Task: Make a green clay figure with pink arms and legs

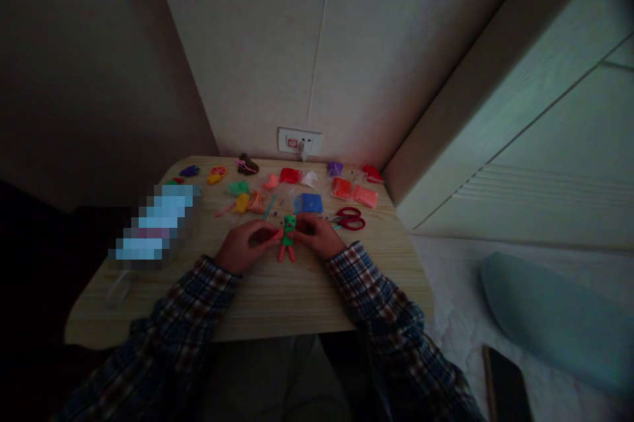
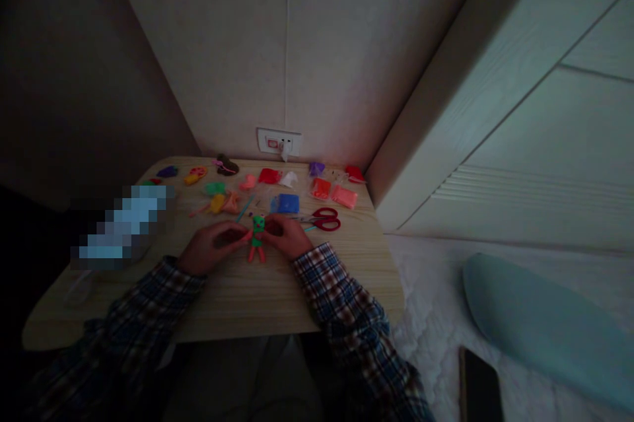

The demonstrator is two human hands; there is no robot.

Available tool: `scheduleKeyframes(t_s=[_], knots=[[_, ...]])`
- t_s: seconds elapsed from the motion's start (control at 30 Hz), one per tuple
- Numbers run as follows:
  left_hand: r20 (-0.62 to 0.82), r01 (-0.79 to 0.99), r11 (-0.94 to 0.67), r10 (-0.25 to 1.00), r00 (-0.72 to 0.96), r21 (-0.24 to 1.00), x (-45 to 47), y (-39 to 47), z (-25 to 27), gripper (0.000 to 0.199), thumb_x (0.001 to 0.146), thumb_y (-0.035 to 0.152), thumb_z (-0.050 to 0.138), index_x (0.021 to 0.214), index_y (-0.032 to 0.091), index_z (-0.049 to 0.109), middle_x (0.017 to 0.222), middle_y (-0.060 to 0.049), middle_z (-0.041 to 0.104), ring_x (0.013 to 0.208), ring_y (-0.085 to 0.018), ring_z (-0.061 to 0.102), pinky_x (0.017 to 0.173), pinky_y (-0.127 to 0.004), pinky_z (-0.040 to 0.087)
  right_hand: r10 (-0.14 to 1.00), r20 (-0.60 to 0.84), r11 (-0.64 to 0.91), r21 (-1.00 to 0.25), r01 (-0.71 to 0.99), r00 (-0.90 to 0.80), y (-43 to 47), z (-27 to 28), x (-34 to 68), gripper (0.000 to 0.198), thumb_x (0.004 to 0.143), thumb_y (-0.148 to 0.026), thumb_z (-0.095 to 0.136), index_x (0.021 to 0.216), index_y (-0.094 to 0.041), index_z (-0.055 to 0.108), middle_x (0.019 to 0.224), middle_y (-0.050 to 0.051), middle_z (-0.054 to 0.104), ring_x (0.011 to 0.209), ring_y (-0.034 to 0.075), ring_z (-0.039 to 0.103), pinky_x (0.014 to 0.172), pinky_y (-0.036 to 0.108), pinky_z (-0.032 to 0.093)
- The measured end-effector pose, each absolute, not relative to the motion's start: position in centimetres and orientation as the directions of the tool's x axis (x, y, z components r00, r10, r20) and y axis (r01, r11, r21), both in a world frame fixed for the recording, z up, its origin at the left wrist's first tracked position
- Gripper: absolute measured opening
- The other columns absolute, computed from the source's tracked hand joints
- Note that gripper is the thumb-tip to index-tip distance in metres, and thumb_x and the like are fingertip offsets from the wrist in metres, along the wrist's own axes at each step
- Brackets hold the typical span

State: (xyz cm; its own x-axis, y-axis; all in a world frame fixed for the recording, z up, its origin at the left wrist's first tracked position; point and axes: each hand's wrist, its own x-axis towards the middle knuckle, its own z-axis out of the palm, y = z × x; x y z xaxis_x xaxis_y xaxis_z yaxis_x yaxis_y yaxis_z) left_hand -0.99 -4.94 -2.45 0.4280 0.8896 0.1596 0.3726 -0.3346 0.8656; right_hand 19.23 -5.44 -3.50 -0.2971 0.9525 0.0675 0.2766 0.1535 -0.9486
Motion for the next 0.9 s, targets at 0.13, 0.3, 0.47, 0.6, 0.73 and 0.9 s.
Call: scheduleKeyframes(t_s=[0.13, 0.3, 0.47, 0.6, 0.73, 0.9], knots=[[0.183, 0.375, -0.360, 0.884, 0.431, 0.854, -0.96, -4.98, -2.39, 0.025, 0.074, 0.040, 0.070, 0.084, 0.018, 0.069, 0.083, -0.007, 0.072, 0.074, -0.022, 0.066, 0.071, -0.034, 0.054, 0.949, 0.095, 0.195, -0.926, 0.322, -0.301, -5.48, -3.38, 19.12, 0.027, 0.075, -0.039, 0.070, 0.089, -0.017, 0.064, 0.072, -0.002, 0.062, 0.064, 0.013, 0.054, 0.061, 0.026, 0.042], [0.179, 0.410, -0.378, 0.877, 0.445, 0.830, -0.92, -5.05, -2.53, 0.025, 0.077, 0.041, 0.066, 0.087, 0.019, 0.068, 0.084, -0.007, 0.072, 0.074, -0.021, 0.065, 0.071, -0.034, 0.053, 0.944, 0.115, 0.236, -0.891, 0.387, -0.308, -5.54, -3.03, 19.20, 0.020, 0.074, -0.030, 0.072, 0.087, -0.017, 0.064, 0.070, -0.003, 0.058, 0.064, 0.013, 0.051, 0.061, 0.025, 0.039], [0.194, 0.408, -0.391, 0.874, 0.445, 0.825, -0.73, -5.24, -2.45, 0.023, 0.076, 0.038, 0.066, 0.088, 0.019, 0.067, 0.084, -0.006, 0.071, 0.072, -0.021, 0.064, 0.070, -0.033, 0.052, 0.943, 0.127, 0.259, -0.862, 0.435, -0.308, -5.50, -3.02, 19.17, 0.018, 0.076, -0.030, 0.070, 0.087, -0.018, 0.064, 0.072, -0.002, 0.060, 0.067, 0.013, 0.053, 0.063, 0.025, 0.040], [0.191, 0.415, -0.392, 0.874, 0.447, 0.821, -0.59, -5.33, -2.22, 0.028, 0.073, 0.038, 0.069, 0.093, 0.018, 0.066, 0.086, -0.006, 0.069, 0.075, -0.022, 0.064, 0.070, -0.034, 0.051, 0.941, 0.137, 0.274, -0.846, 0.458, -0.310, -5.49, -3.03, 19.14, 0.018, 0.076, -0.030, 0.070, 0.086, -0.016, 0.063, 0.072, -0.002, 0.059, 0.066, 0.013, 0.052, 0.062, 0.025, 0.040], [0.192, 0.424, -0.395, 0.874, 0.447, 0.815, -0.45, -5.22, -2.25, 0.029, 0.074, 0.039, 0.068, 0.093, 0.018, 0.065, 0.087, -0.007, 0.068, 0.074, -0.022, 0.063, 0.066, -0.033, 0.050, 0.933, 0.142, 0.293, -0.833, 0.470, -0.330, -5.53, -2.91, 19.18, 0.017, 0.077, -0.030, 0.069, 0.084, -0.017, 0.061, 0.070, -0.003, 0.057, 0.065, 0.013, 0.052, 0.061, 0.024, 0.039], [0.208, 0.436, -0.423, 0.864, 0.459, 0.794, -0.31, -5.01, -2.52, 0.026, 0.076, 0.040, 0.068, 0.091, 0.018, 0.065, 0.088, -0.007, 0.068, 0.075, -0.022, 0.062, 0.065, -0.032, 0.049, 0.924, 0.164, 0.326, -0.809, 0.490, -0.345, -5.67, -2.85, 19.20, 0.018, 0.079, -0.031, 0.068, 0.081, -0.017, 0.057, 0.071, -0.002, 0.055, 0.066, 0.014, 0.051, 0.061, 0.025, 0.039]])
